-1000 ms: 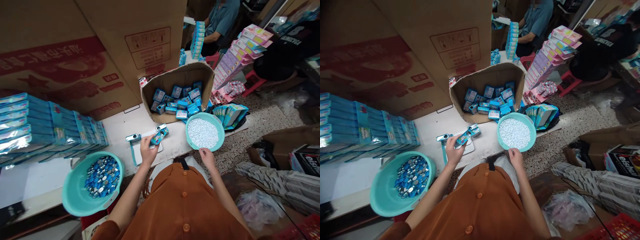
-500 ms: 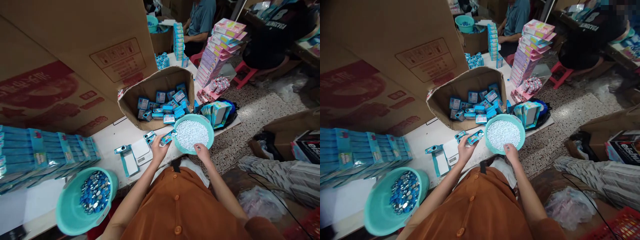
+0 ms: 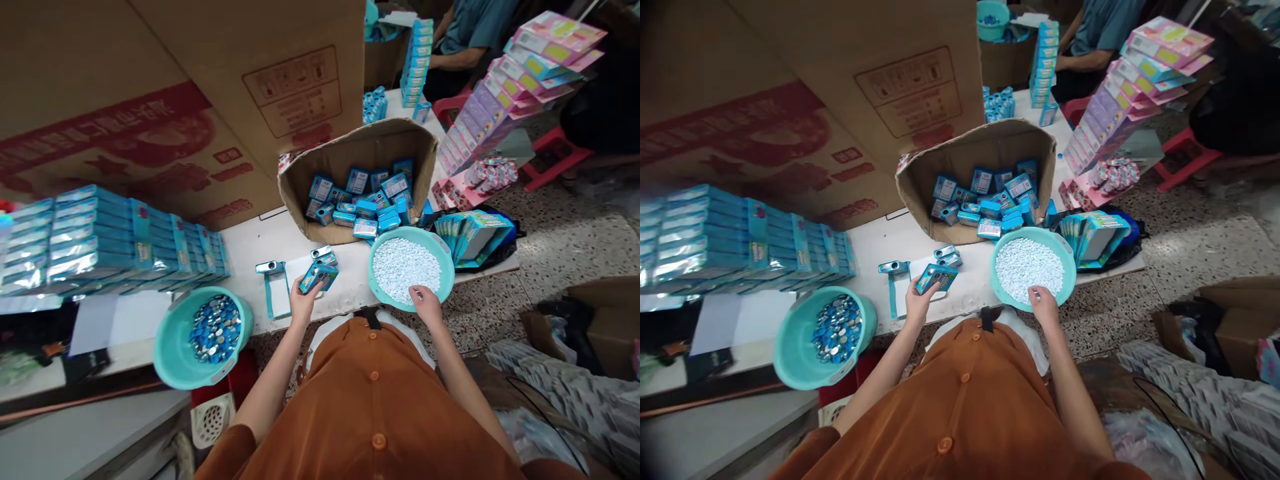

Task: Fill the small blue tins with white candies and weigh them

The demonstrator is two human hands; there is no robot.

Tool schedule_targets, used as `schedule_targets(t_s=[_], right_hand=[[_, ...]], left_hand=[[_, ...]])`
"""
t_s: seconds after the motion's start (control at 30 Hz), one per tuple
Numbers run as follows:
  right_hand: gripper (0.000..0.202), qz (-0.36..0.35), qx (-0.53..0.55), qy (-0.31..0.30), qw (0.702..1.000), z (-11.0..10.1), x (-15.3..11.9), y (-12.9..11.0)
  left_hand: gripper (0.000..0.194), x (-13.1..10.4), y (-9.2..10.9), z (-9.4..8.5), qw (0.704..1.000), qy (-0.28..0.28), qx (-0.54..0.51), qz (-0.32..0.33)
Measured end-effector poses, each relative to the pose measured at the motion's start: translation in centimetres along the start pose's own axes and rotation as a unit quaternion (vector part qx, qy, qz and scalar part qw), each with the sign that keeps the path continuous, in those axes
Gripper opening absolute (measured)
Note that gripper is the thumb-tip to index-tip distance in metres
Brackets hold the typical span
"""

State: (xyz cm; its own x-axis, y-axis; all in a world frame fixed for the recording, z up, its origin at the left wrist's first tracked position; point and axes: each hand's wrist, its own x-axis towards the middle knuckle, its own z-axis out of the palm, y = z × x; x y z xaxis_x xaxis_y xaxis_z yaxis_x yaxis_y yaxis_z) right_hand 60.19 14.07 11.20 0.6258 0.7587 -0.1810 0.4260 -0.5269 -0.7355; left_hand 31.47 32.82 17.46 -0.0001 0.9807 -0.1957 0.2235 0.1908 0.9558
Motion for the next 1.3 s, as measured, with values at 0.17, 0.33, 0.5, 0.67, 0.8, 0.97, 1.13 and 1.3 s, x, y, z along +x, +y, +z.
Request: schedule_targets(t_s=[0.17, 0.33, 0.5, 0.67, 0.8, 0.97, 1.13, 1.3], right_hand=[[0.037, -0.026, -0.022, -0.008, 0.999, 0.6, 0.4, -1.4], [0.037, -0.033, -0.037, -0.019, 0.999, 1.8, 0.1, -2.8], [0.036, -0.023, -0.045, -0.025, 0.998, 3.2, -0.9, -2.7], [0.038, 0.009, -0.070, -0.014, 0.997, 4.3, -1.4, -1.2], [0.039, 0.034, -0.078, -0.009, 0.996, 5.0, -1.2, -0.3], [0.040, 0.040, -0.092, 0.010, 0.995, 5.8, -0.9, 0.0], [0.040, 0.045, -0.097, 0.026, 0.994, 6.5, -0.7, -0.2], [0.040, 0.037, -0.106, 0.046, 0.993, 7.0, -0.6, -0.6]], left_hand=[[0.050, 2.7, -2.8, -4.9, 0.987, 0.079, 0.136, 0.031], [0.041, 5.4, -4.4, -7.6, 0.955, 0.046, 0.285, 0.072], [0.041, 8.1, -5.7, -7.8, 0.951, 0.034, 0.293, 0.088], [0.041, 10.6, -7.0, -7.1, 0.954, 0.017, 0.290, 0.069], [0.048, 11.5, -7.0, -7.6, 0.950, -0.022, 0.305, 0.068], [0.065, 11.2, -6.1, -9.8, 0.938, -0.051, 0.317, 0.131], [0.049, 10.5, -5.3, -12.8, 0.930, -0.021, 0.334, 0.151], [0.038, 11.0, -5.4, -15.1, 0.927, 0.013, 0.344, 0.152]])
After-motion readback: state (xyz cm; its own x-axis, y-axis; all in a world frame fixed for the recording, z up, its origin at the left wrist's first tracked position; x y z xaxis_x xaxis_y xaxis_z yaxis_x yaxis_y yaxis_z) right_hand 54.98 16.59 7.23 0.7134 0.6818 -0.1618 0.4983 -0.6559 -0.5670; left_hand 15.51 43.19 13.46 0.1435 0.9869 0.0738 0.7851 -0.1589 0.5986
